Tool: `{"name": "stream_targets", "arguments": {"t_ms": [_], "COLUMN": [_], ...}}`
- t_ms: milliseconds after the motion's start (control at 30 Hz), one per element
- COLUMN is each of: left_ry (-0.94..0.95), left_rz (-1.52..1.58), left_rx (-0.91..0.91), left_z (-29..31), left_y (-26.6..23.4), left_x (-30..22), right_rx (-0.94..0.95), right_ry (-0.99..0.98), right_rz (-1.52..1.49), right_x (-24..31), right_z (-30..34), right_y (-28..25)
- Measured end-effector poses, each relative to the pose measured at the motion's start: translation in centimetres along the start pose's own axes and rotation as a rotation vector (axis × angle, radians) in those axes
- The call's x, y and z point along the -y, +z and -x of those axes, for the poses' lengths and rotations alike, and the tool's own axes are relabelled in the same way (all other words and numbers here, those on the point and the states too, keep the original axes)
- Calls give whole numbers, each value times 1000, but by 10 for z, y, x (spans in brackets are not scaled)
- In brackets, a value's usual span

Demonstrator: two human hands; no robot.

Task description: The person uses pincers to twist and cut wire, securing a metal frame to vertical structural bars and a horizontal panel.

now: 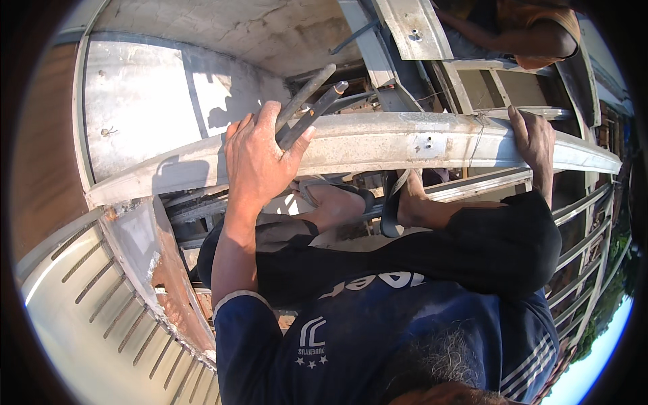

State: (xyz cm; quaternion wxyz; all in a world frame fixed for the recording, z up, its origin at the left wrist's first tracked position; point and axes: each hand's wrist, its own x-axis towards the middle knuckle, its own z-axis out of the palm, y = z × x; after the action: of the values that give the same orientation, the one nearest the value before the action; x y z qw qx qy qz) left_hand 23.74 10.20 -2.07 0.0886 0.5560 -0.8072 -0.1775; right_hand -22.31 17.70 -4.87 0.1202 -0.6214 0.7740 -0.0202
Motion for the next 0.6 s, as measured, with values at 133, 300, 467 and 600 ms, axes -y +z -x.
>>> {"name": "stream_targets", "arguments": {"t_ms": [133, 300, 467, 600], "left_ry": [-105, -22, 44, 20], "left_rz": [89, 54, 24, 58], "left_rx": [65, 2, -111, -140], "left_z": [-42, -61, 39, 32], "left_y": [-24, 2, 15, 19], "left_x": [-2, 8, 10, 10], "right_rx": [-121, -79, -56, -87], "right_ry": [-85, -373, 23, -20], "right_rz": [119, 539, 124, 163], "right_x": [-21, -130, -68, -69], "right_z": [-63, -87, -2, -8], "right_y": [-15, 44, 50, 50]}}
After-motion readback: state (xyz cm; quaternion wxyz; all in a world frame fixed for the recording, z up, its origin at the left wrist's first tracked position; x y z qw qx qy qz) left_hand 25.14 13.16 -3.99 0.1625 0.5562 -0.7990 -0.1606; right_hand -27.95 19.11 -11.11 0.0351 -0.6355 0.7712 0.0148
